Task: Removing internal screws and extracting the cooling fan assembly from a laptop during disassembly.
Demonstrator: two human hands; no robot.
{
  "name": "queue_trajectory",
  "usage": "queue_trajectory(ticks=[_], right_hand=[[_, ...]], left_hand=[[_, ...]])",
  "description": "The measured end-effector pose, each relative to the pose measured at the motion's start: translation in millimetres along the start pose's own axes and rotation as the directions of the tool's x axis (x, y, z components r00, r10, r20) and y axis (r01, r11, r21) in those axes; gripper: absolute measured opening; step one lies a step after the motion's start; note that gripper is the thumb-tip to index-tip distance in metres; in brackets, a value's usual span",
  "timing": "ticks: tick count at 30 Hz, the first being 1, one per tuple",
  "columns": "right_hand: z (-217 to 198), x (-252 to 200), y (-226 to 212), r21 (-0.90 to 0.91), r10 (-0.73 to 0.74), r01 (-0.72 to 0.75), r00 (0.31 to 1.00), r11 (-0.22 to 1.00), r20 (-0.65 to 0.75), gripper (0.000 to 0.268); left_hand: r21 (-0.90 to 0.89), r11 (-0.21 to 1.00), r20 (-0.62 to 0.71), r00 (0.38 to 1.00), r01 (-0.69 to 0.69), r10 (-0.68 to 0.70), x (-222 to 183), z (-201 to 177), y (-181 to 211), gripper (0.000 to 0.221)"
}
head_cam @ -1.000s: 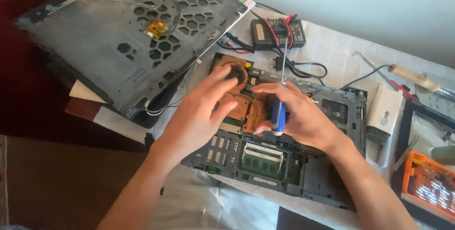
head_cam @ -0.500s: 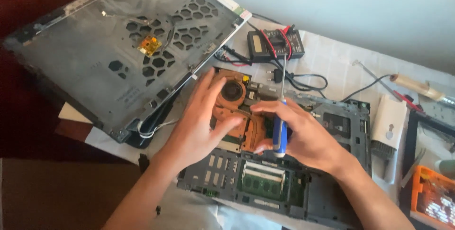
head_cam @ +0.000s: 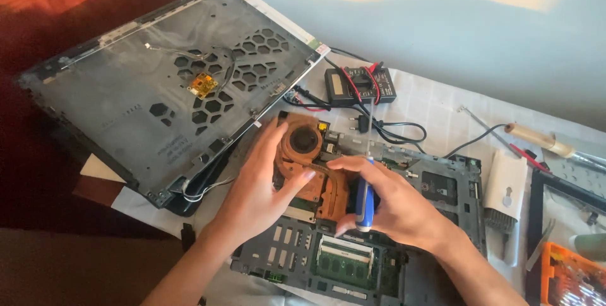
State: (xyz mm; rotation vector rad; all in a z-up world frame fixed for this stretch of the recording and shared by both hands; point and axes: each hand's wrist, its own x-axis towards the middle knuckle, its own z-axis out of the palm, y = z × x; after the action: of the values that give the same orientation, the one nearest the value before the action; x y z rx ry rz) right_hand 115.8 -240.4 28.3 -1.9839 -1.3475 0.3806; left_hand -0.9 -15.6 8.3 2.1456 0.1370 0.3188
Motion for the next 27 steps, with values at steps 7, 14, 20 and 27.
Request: queue_trajectory(ticks=[7, 14, 20, 27], right_hand=[[-3, -3, 1, -0.018, -0.103, 0.102, 0.994, 0.995, -0.049, 0.088], [-4, 0, -13, 0.251, 0.2, -0.174, 0.977, 0.952, -0.079, 0.06], [-12, 1, -14, 0.654, 0.334, -0.146, 0.927, 0.742, -0.172, 0.055], [-18, 0, -10, 0.769, 0.459, -0.262, 0.888, 0.583, -0.046, 0.06]], left_hand=[[-0.072, 0.988, -0.091, 0.988, -0.134, 0.127, -3, 0, 1, 0.082], [0.028, 0.899, -0.226, 0.873, -0.437, 0.432, -3, 4, -10, 0.071], [0.007, 0.877, -0.277, 0.842, -0.48, 0.463, -7, -2, 1, 0.077], [-0.008, 0.919, -0.171, 0.906, -0.395, 0.388, -10, -7, 5, 0.094]])
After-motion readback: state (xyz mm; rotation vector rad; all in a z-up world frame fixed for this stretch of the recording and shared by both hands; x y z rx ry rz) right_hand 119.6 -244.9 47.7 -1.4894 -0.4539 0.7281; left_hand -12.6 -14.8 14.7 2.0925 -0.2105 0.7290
